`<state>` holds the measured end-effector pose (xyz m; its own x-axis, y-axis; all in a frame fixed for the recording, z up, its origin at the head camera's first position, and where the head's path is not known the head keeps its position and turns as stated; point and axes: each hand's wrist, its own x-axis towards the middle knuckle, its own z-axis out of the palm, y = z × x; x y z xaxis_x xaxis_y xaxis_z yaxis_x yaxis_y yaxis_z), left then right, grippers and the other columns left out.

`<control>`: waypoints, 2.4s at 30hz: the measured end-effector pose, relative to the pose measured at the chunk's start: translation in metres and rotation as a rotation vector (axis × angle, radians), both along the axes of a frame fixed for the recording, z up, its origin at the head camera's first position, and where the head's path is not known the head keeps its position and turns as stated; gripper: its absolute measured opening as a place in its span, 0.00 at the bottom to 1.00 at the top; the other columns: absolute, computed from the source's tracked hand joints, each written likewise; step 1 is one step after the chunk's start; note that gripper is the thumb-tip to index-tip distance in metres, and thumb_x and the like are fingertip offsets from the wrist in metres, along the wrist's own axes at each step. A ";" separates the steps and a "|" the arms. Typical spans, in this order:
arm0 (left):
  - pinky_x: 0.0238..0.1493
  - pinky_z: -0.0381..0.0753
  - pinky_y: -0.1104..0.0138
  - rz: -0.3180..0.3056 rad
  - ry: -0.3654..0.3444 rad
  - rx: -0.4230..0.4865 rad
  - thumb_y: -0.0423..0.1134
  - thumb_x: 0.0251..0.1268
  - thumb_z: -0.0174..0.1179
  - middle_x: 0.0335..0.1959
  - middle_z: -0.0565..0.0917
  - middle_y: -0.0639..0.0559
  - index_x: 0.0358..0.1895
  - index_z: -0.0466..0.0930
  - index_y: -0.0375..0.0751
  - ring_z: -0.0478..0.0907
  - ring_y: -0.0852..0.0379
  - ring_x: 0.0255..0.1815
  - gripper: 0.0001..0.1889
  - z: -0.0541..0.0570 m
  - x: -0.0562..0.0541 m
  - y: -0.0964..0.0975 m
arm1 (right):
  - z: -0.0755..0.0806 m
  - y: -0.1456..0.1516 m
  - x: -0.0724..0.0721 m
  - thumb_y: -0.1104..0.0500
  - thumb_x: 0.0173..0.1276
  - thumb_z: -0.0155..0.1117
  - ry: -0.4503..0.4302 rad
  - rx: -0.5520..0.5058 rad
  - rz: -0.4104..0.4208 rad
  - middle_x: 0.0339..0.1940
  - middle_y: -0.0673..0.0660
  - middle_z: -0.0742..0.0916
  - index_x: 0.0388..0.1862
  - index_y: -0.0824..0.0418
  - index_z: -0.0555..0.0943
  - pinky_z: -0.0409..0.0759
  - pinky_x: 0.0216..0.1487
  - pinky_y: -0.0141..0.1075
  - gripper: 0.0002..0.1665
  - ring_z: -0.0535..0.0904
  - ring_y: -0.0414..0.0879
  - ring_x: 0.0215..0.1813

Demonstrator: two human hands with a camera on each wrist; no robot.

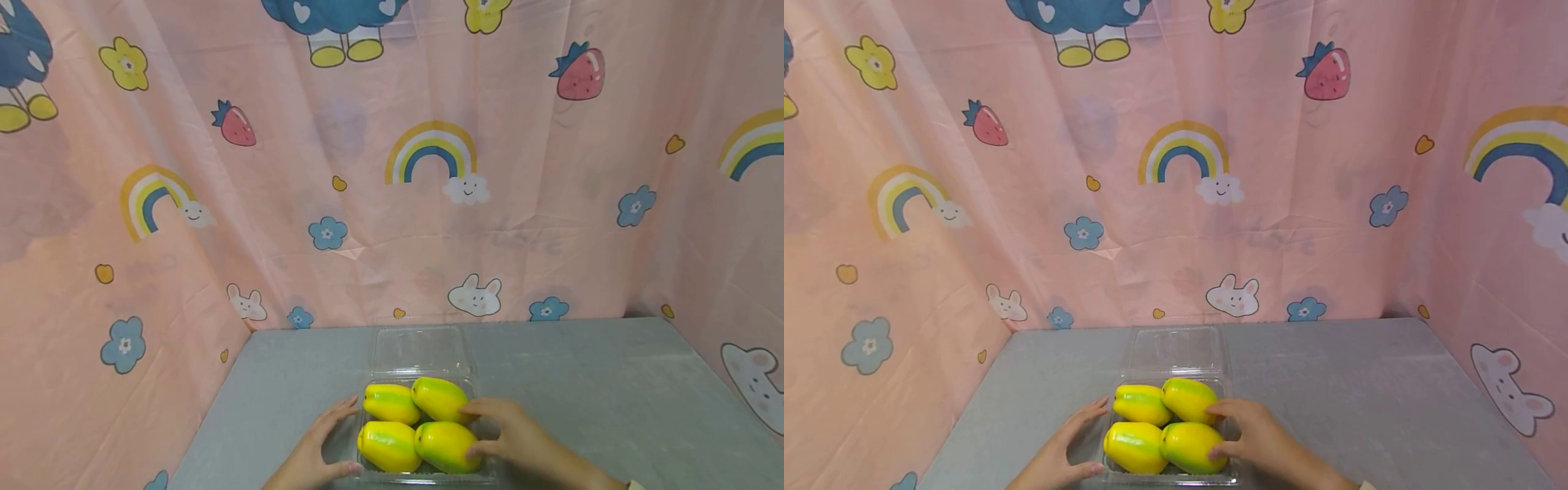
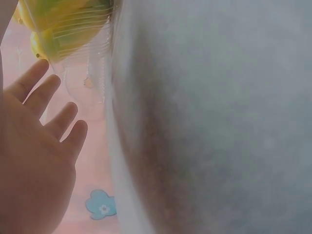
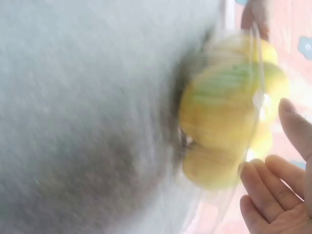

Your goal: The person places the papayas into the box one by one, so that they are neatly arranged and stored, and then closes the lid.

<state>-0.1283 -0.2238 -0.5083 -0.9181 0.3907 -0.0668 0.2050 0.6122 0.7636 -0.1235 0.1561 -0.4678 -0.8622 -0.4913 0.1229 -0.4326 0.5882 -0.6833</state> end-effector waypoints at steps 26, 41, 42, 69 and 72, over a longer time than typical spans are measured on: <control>0.76 0.61 0.45 0.111 0.170 0.044 0.47 0.68 0.63 0.74 0.70 0.53 0.76 0.60 0.50 0.64 0.47 0.76 0.36 0.003 -0.085 -0.007 | -0.018 0.035 -0.096 0.43 0.65 0.68 -0.057 -0.120 -0.268 0.60 0.59 0.84 0.71 0.58 0.71 0.74 0.65 0.62 0.40 0.81 0.56 0.59; 0.71 0.69 0.44 0.105 0.059 0.116 0.52 0.71 0.58 0.64 0.78 0.46 0.78 0.55 0.51 0.76 0.44 0.66 0.36 -0.010 -0.137 0.013 | -0.041 0.041 -0.143 0.37 0.67 0.63 -0.175 -0.133 -0.299 0.64 0.62 0.80 0.78 0.51 0.62 0.75 0.65 0.59 0.45 0.77 0.59 0.64; 0.71 0.69 0.44 0.104 0.057 0.118 0.52 0.71 0.58 0.64 0.78 0.45 0.78 0.56 0.50 0.76 0.44 0.65 0.36 -0.010 -0.139 0.014 | -0.042 0.041 -0.145 0.37 0.67 0.63 -0.186 -0.129 -0.297 0.64 0.62 0.80 0.78 0.51 0.61 0.75 0.65 0.60 0.45 0.76 0.59 0.64; 0.70 0.67 0.41 0.050 -0.095 0.023 0.58 0.72 0.54 0.65 0.76 0.44 0.79 0.51 0.61 0.71 0.42 0.68 0.37 -0.008 -0.162 0.022 | -0.047 0.039 -0.158 0.36 0.69 0.60 -0.263 -0.077 -0.224 0.69 0.66 0.77 0.79 0.55 0.59 0.70 0.69 0.61 0.47 0.72 0.62 0.69; 0.68 0.68 0.41 0.047 -0.093 0.036 0.57 0.72 0.55 0.63 0.77 0.45 0.79 0.52 0.59 0.72 0.43 0.66 0.37 -0.009 -0.163 0.023 | -0.048 0.039 -0.158 0.36 0.68 0.60 -0.264 -0.075 -0.229 0.68 0.66 0.77 0.79 0.55 0.59 0.70 0.69 0.60 0.48 0.72 0.62 0.69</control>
<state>-0.2909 -0.2010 -0.5175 -0.9259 0.3509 -0.1399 0.1035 0.5917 0.7995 -0.2810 0.1949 -0.5156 -0.9558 -0.2799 -0.0902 -0.0985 0.5937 -0.7987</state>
